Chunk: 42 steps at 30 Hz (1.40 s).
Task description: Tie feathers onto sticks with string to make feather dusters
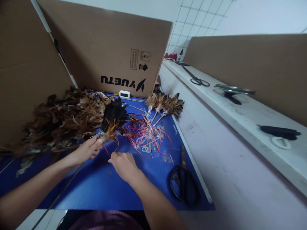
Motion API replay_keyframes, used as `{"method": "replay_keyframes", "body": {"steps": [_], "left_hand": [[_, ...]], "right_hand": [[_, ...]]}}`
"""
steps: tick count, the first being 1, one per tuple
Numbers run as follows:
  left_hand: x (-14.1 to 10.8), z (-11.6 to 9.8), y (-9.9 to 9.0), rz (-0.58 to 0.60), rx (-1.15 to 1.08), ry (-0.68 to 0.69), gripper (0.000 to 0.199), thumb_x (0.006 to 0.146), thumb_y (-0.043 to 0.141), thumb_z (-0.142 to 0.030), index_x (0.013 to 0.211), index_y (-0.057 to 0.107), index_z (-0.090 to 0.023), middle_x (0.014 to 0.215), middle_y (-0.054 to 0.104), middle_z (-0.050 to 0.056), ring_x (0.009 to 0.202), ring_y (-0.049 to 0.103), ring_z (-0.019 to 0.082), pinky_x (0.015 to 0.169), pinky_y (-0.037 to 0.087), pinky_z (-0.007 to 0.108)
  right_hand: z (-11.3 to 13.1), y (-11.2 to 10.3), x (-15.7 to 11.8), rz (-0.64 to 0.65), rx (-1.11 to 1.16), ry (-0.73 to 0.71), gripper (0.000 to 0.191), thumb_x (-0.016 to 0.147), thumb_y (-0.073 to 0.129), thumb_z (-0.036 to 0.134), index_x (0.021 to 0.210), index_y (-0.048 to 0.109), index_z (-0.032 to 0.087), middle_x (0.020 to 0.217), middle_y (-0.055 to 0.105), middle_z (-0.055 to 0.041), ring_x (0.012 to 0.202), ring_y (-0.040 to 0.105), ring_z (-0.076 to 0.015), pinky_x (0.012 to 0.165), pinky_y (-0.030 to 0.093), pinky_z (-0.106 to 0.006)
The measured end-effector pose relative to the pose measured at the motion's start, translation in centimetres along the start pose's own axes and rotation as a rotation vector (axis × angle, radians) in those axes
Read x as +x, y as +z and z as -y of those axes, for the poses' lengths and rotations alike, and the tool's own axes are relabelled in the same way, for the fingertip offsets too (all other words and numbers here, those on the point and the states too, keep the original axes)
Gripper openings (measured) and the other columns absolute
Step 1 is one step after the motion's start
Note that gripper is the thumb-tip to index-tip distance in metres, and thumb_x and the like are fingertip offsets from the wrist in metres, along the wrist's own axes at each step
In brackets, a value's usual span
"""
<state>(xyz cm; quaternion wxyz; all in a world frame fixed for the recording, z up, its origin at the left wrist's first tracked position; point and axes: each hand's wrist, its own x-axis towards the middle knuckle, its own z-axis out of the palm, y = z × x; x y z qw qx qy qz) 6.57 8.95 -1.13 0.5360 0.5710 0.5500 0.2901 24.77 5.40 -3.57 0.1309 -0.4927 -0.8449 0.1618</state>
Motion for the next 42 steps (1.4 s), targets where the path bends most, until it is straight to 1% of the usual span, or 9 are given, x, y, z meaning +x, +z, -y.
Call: {"method": "replay_keyframes", "body": {"steps": [5,9,13,16,20,25,32,37,42], "left_hand": [[-0.2,-0.5,0.1,-0.059,0.263,0.187,0.037,0.084,0.040,-0.057,0.074,0.044,-0.021,0.056,0.042,-0.003,0.049,0.039,0.013,0.046,0.031,0.025],[-0.3,-1.3,-1.1,-0.123,0.333,0.223,0.035,0.084,0.040,-0.054,0.072,0.044,-0.021,0.055,0.045,-0.002,0.051,0.041,0.015,0.048,0.032,0.026],[-0.3,-1.5,-3.0,-0.226,0.351,0.219,0.035,0.086,0.037,-0.053,0.072,0.043,-0.022,0.056,0.047,-0.001,0.051,0.045,0.015,0.049,0.034,0.026],[-0.5,-1.6,-3.4,-0.278,0.474,0.238,0.032,0.086,0.036,-0.050,0.072,0.043,-0.022,0.062,0.053,0.002,0.058,0.052,0.018,0.055,0.039,0.029],[-1.2,-1.8,-2.3,-0.265,0.622,0.274,0.025,0.087,0.034,-0.039,0.080,0.047,-0.020,0.077,0.063,0.009,0.070,0.060,0.024,0.065,0.045,0.035],[-1.9,-1.5,-0.6,-0.183,0.753,0.375,0.029,0.089,0.026,-0.020,0.093,0.054,-0.017,0.092,0.066,0.013,0.080,0.064,0.023,0.073,0.048,0.034],[-2.8,-0.5,1.0,-0.278,0.944,0.292,0.038,0.094,0.023,-0.023,0.116,0.051,-0.009,0.101,0.065,0.020,0.086,0.066,0.030,0.071,0.049,0.038],[-3.5,-1.0,2.1,-0.274,1.056,0.215,0.042,0.094,0.021,-0.021,0.127,0.040,-0.005,0.112,0.061,0.024,0.089,0.067,0.031,0.069,0.050,0.039],[-3.8,-1.8,2.9,-0.242,1.094,0.104,0.036,0.093,0.023,-0.019,0.117,0.047,-0.008,0.107,0.063,0.021,0.086,0.067,0.028,0.069,0.050,0.035]], "right_hand": [[-0.5,0.1,0.2,-0.006,-0.002,0.021,0.018,0.092,0.053,0.035,0.087,0.064,0.021,0.084,0.072,-0.0036,0.077,0.067,-0.0173,0.064,0.037,-0.025],[-0.6,-0.1,0.2,-0.020,0.083,0.066,0.021,0.091,0.054,0.036,0.087,0.066,0.020,0.085,0.072,-0.0045,0.077,0.066,-0.0169,0.066,0.039,-0.024],[-0.5,0.0,0.6,-0.122,0.419,0.115,0.018,0.089,0.056,0.032,0.086,0.068,0.020,0.081,0.070,-0.0019,0.075,0.063,-0.0133,0.071,0.043,-0.024],[0.5,0.1,1.6,-0.202,0.771,0.145,0.019,0.084,0.062,0.032,0.097,0.068,0.020,0.093,0.070,-0.0022,0.083,0.064,-0.0137,0.075,0.045,-0.025],[3.1,-0.4,3.5,-0.135,1.175,0.153,0.039,0.076,0.068,0.039,0.111,0.064,0.020,0.112,0.068,-0.0055,0.105,0.061,-0.0194,0.090,0.046,-0.033],[5.9,-1.6,5.4,-0.190,1.606,0.149,0.033,0.072,0.070,0.033,0.102,0.067,0.019,0.110,0.069,-0.0025,0.109,0.060,-0.0189,0.105,0.039,-0.037],[6.4,-1.7,6.2,-0.492,1.660,0.255,0.023,0.063,0.075,0.025,0.084,0.069,0.017,0.093,0.072,-0.0018,0.091,0.065,-0.0176,0.091,0.050,-0.032],[6.7,-1.5,6.6,-0.495,1.823,0.331,0.015,0.064,0.070,0.028,0.071,0.067,0.014,0.071,0.070,-0.0037,0.071,0.066,-0.0178,0.078,0.053,-0.032],[6.8,-1.2,7.0,-0.564,1.884,0.377,0.015,0.065,0.068,0.029,0.063,0.062,0.016,0.066,0.067,-0.0023,0.068,0.067,-0.0171,0.076,0.053,-0.031]]}}
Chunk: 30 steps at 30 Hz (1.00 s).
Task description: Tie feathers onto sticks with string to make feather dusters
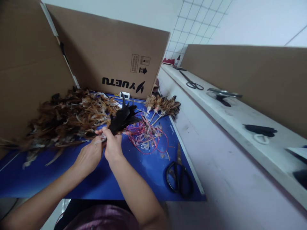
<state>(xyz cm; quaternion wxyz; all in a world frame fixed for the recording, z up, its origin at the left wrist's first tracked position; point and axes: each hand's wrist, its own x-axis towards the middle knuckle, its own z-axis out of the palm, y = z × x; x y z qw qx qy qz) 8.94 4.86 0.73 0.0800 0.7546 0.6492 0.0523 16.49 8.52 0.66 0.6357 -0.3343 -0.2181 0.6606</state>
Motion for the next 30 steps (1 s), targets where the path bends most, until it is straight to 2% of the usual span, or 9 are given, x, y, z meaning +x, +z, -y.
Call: {"method": "replay_keyframes", "body": {"steps": [7,11,13,15,17,19,23,26,30], "left_hand": [[0.1,0.5,1.3,-0.034,-0.155,0.073,0.040,0.093,0.024,-0.022,0.127,0.042,-0.009,0.113,0.061,0.023,0.087,0.066,0.028,0.069,0.048,0.036],[0.2,1.5,0.8,0.007,-0.440,0.134,0.040,0.091,0.035,-0.034,0.121,0.048,-0.011,0.107,0.064,0.019,0.086,0.065,0.028,0.071,0.049,0.038],[0.5,2.3,0.2,0.107,-0.698,0.115,0.046,0.088,0.043,-0.042,0.122,0.051,-0.012,0.096,0.066,0.014,0.076,0.065,0.025,0.067,0.050,0.036],[1.0,3.3,-0.3,0.260,-1.010,0.033,0.054,0.085,0.047,-0.051,0.123,0.052,-0.013,0.087,0.066,0.011,0.068,0.063,0.022,0.062,0.052,0.035],[1.7,4.1,-0.5,0.374,-1.287,-0.048,0.057,0.083,0.050,-0.057,0.121,0.054,-0.014,0.091,0.066,0.011,0.072,0.063,0.021,0.064,0.054,0.037],[2.3,4.6,-0.2,0.447,-1.455,-0.099,0.055,0.082,0.054,-0.058,0.117,0.056,-0.016,0.098,0.066,0.011,0.079,0.064,0.021,0.067,0.056,0.038],[3.5,4.7,0.7,0.602,-1.605,-0.142,0.050,0.080,0.055,-0.060,0.104,0.061,-0.016,0.088,0.067,0.009,0.074,0.066,0.019,0.063,0.058,0.035],[4.3,4.7,1.2,0.693,-1.599,-0.146,0.048,0.077,0.060,-0.059,0.093,0.062,-0.013,0.077,0.066,0.007,0.060,0.065,0.017,0.055,0.057,0.032],[5.2,5.0,1.6,0.785,-1.591,-0.102,0.045,0.073,0.068,-0.054,0.085,0.061,-0.011,0.071,0.065,0.007,0.054,0.062,0.015,0.048,0.054,0.026]], "right_hand": [[-1.1,-1.1,0.5,0.009,-0.096,-0.087,0.023,0.072,0.060,0.032,0.054,0.053,0.019,0.057,0.065,-0.0028,0.079,0.069,-0.0198,0.081,0.053,-0.032],[-1.1,-1.7,0.7,0.050,-0.102,-0.119,0.024,0.074,0.058,0.031,0.054,0.051,0.019,0.053,0.061,-0.0004,0.075,0.068,-0.0183,0.082,0.053,-0.032],[-0.9,-1.8,0.8,0.062,-0.086,-0.107,0.024,0.074,0.058,0.032,0.055,0.051,0.020,0.051,0.058,0.0008,0.075,0.068,-0.0185,0.080,0.053,-0.032],[-0.8,-1.8,0.8,0.061,-0.070,-0.090,0.023,0.072,0.059,0.032,0.055,0.050,0.020,0.051,0.055,0.0017,0.074,0.068,-0.0189,0.078,0.053,-0.032],[-0.8,-1.7,0.7,0.058,-0.045,-0.078,0.022,0.070,0.062,0.031,0.056,0.049,0.020,0.051,0.054,0.0027,0.072,0.068,-0.0189,0.076,0.054,-0.031],[-0.9,-1.5,0.7,0.060,-0.011,-0.062,0.020,0.068,0.065,0.030,0.060,0.051,0.019,0.054,0.056,0.0029,0.069,0.068,-0.0184,0.072,0.054,-0.030],[-1.3,-1.7,0.9,0.085,-0.034,-0.009,0.020,0.068,0.067,0.034,0.065,0.054,0.018,0.062,0.065,-0.0025,0.063,0.067,-0.0191,0.053,0.053,-0.027],[-1.5,-2.2,1.3,0.110,-0.093,0.040,0.023,0.070,0.065,0.037,0.063,0.055,0.017,0.062,0.068,-0.0059,0.058,0.067,-0.0188,0.043,0.049,-0.024],[-1.3,-2.9,2.1,0.150,-0.162,0.063,0.026,0.073,0.062,0.039,0.064,0.057,0.015,0.068,0.070,-0.0070,0.047,0.062,-0.0148,0.031,0.040,-0.019]]}}
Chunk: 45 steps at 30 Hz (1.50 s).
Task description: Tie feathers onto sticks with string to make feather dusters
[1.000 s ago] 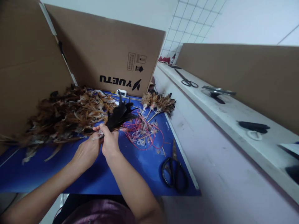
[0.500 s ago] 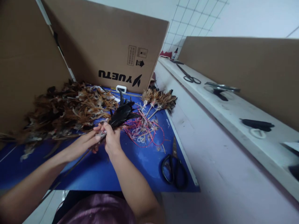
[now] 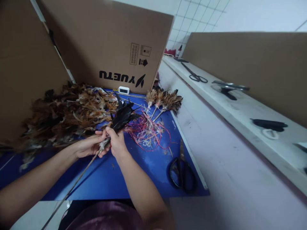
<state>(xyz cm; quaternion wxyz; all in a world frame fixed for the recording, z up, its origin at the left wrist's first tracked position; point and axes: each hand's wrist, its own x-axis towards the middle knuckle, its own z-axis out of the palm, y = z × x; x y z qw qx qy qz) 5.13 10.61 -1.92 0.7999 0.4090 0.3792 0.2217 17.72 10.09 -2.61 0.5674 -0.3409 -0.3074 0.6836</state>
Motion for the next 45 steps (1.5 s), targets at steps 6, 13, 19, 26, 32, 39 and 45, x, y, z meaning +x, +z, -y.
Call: {"method": "replay_keyframes", "body": {"steps": [6,13,19,26,32,39,45], "left_hand": [[1.0,0.2,-0.8,0.096,-0.033,0.009,0.037,0.077,0.068,-0.046,0.082,0.058,-0.011,0.067,0.065,0.008,0.044,0.054,0.009,0.039,0.041,0.018],[1.3,0.8,-0.8,0.139,-0.101,-0.075,0.037,0.077,0.066,-0.047,0.075,0.055,-0.012,0.063,0.058,0.003,0.036,0.036,0.002,0.033,0.025,0.014],[1.1,1.3,-0.6,0.136,-0.144,-0.094,0.037,0.077,0.067,-0.044,0.070,0.047,-0.014,0.058,0.044,-0.004,0.038,0.030,0.001,0.034,0.019,0.012],[0.8,1.5,-0.6,0.121,-0.117,-0.097,0.037,0.079,0.066,-0.043,0.069,0.046,-0.014,0.058,0.040,-0.005,0.040,0.028,0.001,0.036,0.020,0.013],[0.4,1.8,-0.4,0.071,-0.112,-0.067,0.035,0.077,0.068,-0.041,0.070,0.048,-0.014,0.059,0.043,-0.004,0.042,0.035,0.002,0.036,0.023,0.013],[-0.2,2.0,-0.1,0.023,-0.018,-0.014,0.035,0.076,0.069,-0.043,0.079,0.054,-0.011,0.072,0.057,0.006,0.050,0.049,0.008,0.035,0.024,0.015],[-0.4,1.8,0.3,0.056,-0.108,-0.018,0.040,0.080,0.066,-0.038,0.068,0.033,-0.019,0.056,0.025,-0.010,0.042,0.020,0.001,0.037,0.013,0.012]], "right_hand": [[0.3,-0.5,0.5,0.005,-0.072,0.065,0.032,0.073,0.060,0.044,0.063,0.058,0.014,0.075,0.072,-0.0082,0.035,0.053,-0.0096,0.024,0.035,-0.018],[-0.3,-0.6,0.7,-0.018,-0.081,0.015,0.030,0.075,0.061,0.038,0.056,0.059,0.015,0.055,0.059,-0.0006,0.053,0.062,-0.0140,0.046,0.049,-0.023],[-0.9,-0.8,0.9,0.048,-0.065,-0.033,0.029,0.078,0.059,0.034,0.054,0.059,0.016,0.055,0.056,-0.0001,0.071,0.067,-0.0185,0.070,0.052,-0.029],[-1.1,-0.9,0.9,0.089,-0.054,-0.034,0.029,0.077,0.060,0.033,0.053,0.059,0.016,0.053,0.056,0.0000,0.069,0.066,-0.0190,0.068,0.052,-0.030],[-1.1,-1.0,0.9,0.154,-0.079,-0.034,0.029,0.076,0.061,0.035,0.055,0.061,0.015,0.055,0.059,-0.0012,0.068,0.066,-0.0180,0.067,0.051,-0.029],[-1.0,-1.0,0.7,0.182,-0.179,-0.006,0.030,0.077,0.059,0.041,0.062,0.064,0.015,0.066,0.066,-0.0048,0.064,0.062,-0.0151,0.062,0.050,-0.026],[-0.9,-0.9,0.6,0.144,-0.222,-0.081,0.028,0.076,0.058,0.039,0.067,0.069,0.015,0.067,0.067,-0.0029,0.062,0.058,-0.0114,0.065,0.047,-0.023]]}}
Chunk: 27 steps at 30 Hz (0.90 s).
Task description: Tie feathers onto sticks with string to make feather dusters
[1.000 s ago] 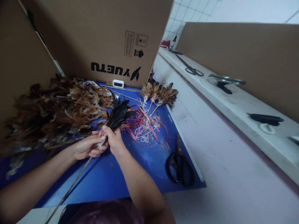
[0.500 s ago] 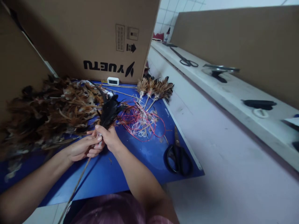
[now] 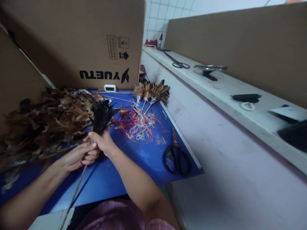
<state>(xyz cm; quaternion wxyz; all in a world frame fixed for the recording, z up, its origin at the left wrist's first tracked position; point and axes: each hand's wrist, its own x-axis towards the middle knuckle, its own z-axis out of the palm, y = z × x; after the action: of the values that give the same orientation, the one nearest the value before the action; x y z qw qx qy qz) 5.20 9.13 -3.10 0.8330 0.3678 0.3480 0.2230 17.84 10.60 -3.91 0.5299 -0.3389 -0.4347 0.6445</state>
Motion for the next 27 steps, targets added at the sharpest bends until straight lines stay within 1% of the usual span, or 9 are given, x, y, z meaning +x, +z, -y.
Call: {"method": "replay_keyframes", "body": {"steps": [4,9,16,19,21,23,25,27], "left_hand": [[-0.1,0.0,-0.1,0.008,0.003,0.023,0.042,0.082,0.064,-0.040,0.068,0.030,-0.020,0.056,0.020,-0.010,0.044,0.014,0.002,0.037,0.011,0.013],[0.0,0.0,-0.6,0.016,0.008,-0.001,0.043,0.080,0.065,-0.045,0.069,0.031,-0.020,0.056,0.020,-0.010,0.044,0.011,0.002,0.037,0.011,0.013],[0.2,0.4,0.0,0.014,-0.031,0.017,0.049,0.076,0.068,-0.048,0.072,0.027,-0.022,0.054,0.019,-0.012,0.043,0.008,0.002,0.037,0.007,0.014],[0.2,0.4,0.1,0.022,-0.038,0.031,0.049,0.075,0.068,-0.049,0.072,0.027,-0.022,0.053,0.020,-0.012,0.043,0.008,0.002,0.037,0.007,0.014],[0.1,0.2,0.0,0.034,-0.042,0.050,0.048,0.076,0.067,-0.049,0.072,0.027,-0.022,0.053,0.021,-0.012,0.042,0.008,0.002,0.036,0.006,0.015],[-0.1,-0.1,-0.1,0.052,-0.052,0.080,0.047,0.078,0.066,-0.048,0.072,0.028,-0.022,0.054,0.023,-0.011,0.042,0.009,0.002,0.036,0.006,0.015],[-0.4,-0.4,-0.3,0.074,-0.060,0.111,0.044,0.080,0.064,-0.046,0.072,0.029,-0.021,0.055,0.024,-0.010,0.042,0.010,0.003,0.036,0.006,0.016],[-0.7,-0.7,-0.4,0.100,-0.065,0.138,0.041,0.082,0.062,-0.045,0.072,0.030,-0.021,0.056,0.025,-0.010,0.043,0.010,0.003,0.036,0.006,0.016]], "right_hand": [[0.1,0.1,-0.1,0.014,0.019,0.009,0.029,0.078,0.057,0.038,0.065,0.069,0.015,0.067,0.067,-0.0028,0.059,0.055,-0.0104,0.060,0.045,-0.022],[-0.3,0.3,0.1,0.016,0.066,0.013,0.030,0.077,0.058,0.040,0.068,0.070,0.014,0.065,0.066,-0.0035,0.058,0.056,-0.0110,0.058,0.044,-0.022],[-0.4,0.5,-0.2,-0.059,0.068,0.032,0.029,0.077,0.061,0.038,0.065,0.069,0.013,0.061,0.065,-0.0037,0.057,0.056,-0.0119,0.059,0.045,-0.023],[-0.2,0.6,-0.5,-0.064,0.042,0.031,0.031,0.078,0.062,0.041,0.066,0.068,0.013,0.064,0.065,-0.0045,0.058,0.056,-0.0126,0.060,0.045,-0.025],[0.0,0.3,-0.5,-0.077,0.041,0.031,0.030,0.075,0.066,0.043,0.071,0.068,0.013,0.067,0.067,-0.0045,0.062,0.058,-0.0140,0.064,0.046,-0.027],[0.3,-0.1,-0.2,-0.134,0.085,0.020,0.031,0.072,0.070,0.045,0.081,0.068,0.015,0.076,0.069,-0.0041,0.069,0.060,-0.0152,0.069,0.047,-0.028],[0.7,-0.9,0.4,-0.187,0.143,0.017,0.039,0.073,0.066,0.051,0.091,0.066,0.017,0.085,0.070,-0.0044,0.075,0.061,-0.0161,0.072,0.048,-0.029],[0.9,-1.8,1.1,-0.228,0.154,0.023,0.042,0.076,0.060,0.056,0.094,0.064,0.018,0.087,0.069,-0.0042,0.074,0.061,-0.0163,0.070,0.048,-0.030]]}}
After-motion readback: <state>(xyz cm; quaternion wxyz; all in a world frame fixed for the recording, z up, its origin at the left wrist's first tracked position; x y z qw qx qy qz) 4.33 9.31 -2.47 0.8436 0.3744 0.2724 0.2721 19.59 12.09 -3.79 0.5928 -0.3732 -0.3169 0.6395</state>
